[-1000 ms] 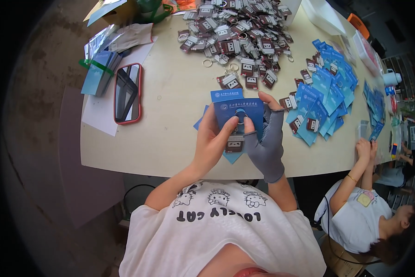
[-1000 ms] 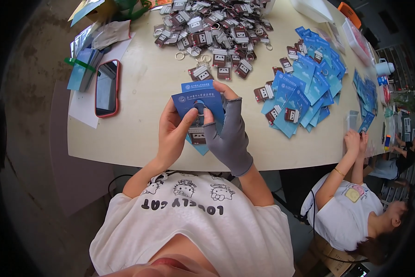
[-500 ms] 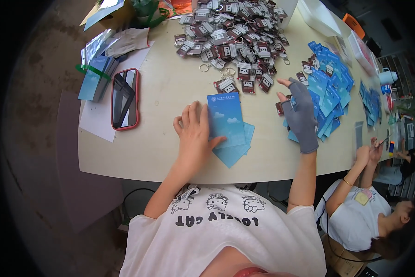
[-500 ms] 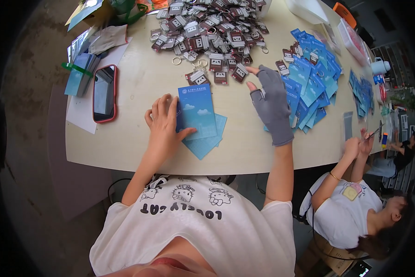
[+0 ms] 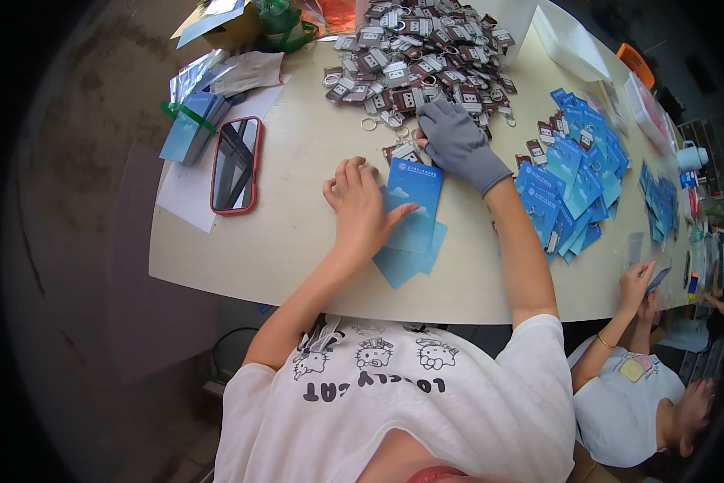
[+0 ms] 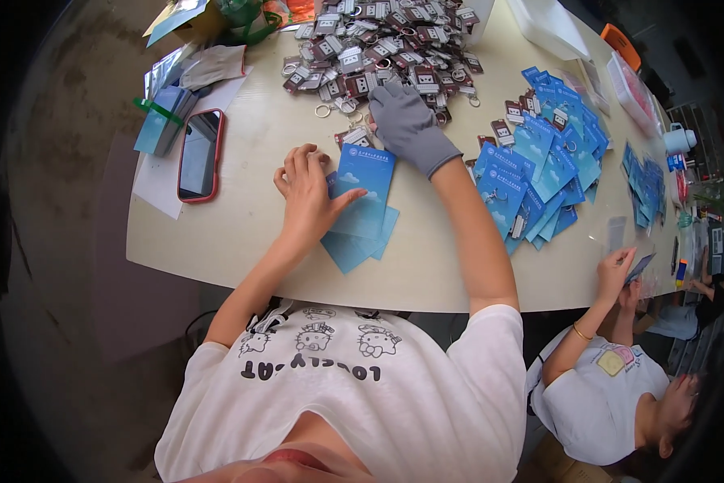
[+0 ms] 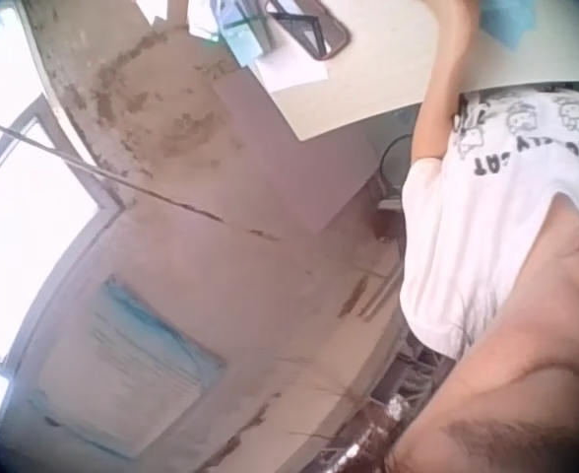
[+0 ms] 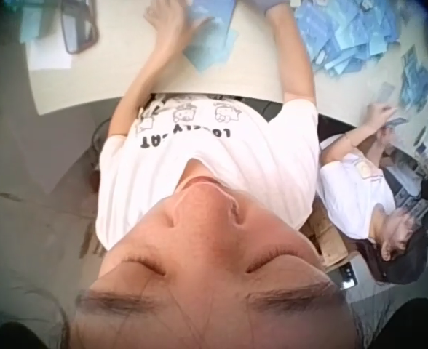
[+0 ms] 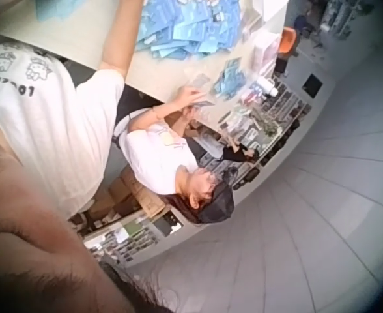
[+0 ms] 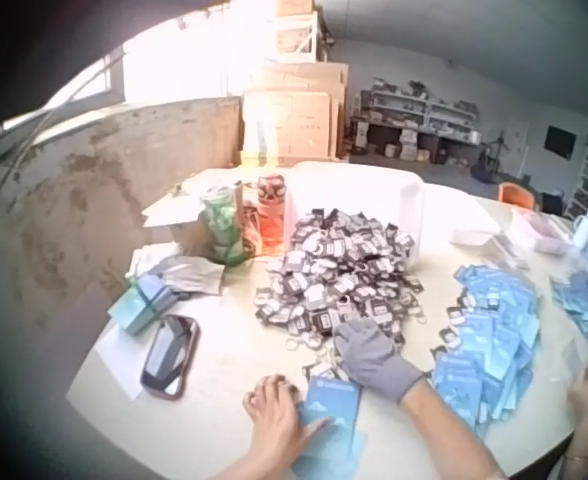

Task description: The person attaches acrylic keychains onto printed cardboard display cards by hand, then organizes the assembled keychains and cards.

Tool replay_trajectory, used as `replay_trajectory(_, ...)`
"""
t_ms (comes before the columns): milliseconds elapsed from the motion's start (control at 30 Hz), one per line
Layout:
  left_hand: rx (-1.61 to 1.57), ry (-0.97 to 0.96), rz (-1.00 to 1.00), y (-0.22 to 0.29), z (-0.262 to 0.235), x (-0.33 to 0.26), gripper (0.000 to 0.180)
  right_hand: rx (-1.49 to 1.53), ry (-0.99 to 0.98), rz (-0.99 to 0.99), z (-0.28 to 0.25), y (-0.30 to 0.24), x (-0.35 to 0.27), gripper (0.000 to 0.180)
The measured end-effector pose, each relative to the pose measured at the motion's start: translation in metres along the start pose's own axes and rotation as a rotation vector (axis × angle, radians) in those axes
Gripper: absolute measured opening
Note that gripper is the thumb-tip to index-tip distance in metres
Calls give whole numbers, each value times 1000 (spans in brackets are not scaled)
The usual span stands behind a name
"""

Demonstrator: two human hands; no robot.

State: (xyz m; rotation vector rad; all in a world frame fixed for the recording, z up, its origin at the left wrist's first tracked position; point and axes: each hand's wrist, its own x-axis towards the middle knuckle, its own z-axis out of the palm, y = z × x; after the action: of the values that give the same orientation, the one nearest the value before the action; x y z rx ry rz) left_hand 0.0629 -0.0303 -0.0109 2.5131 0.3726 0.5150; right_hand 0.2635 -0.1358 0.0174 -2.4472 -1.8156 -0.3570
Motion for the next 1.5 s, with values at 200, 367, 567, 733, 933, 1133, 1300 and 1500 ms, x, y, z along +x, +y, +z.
replay_trajectory(200, -30, -29, 0, -3, 5, 12, 64, 574, 190, 109, -6, 3, -13, 15)
replay_trajectory(367, -876, -191, -401, -6, -15, 18, 29, 985, 159, 387, -35, -18, -20, 14)
replay_trajectory(567, -762, -162, -356, -11, -49, -7, 23, 1343, 388, 422, -59, -27, -35, 14)
replay_trajectory(733, -318, 92, -146, -10, -55, -17, 26, 1294, 495, 575, -67, -55, -44, 13)
replay_trajectory(933, -1091, 39, -213, -10, -69, -20, 17, 1057, 701, 429, -70, -103, -52, 18)
replay_trajectory(1133, -1063, 109, -147, 1, -56, -16, 25, 1173, 602, 412, -88, -134, -67, 28)
replay_trajectory(1300, -1203, -60, -110, 17, -60, -20, 28, 1313, 625, 470, -77, -141, -59, 26)
replay_trajectory(1500, -1309, -14, -218, 26, -59, -19, 19, 1019, 656, 534, -77, -151, -57, 25)
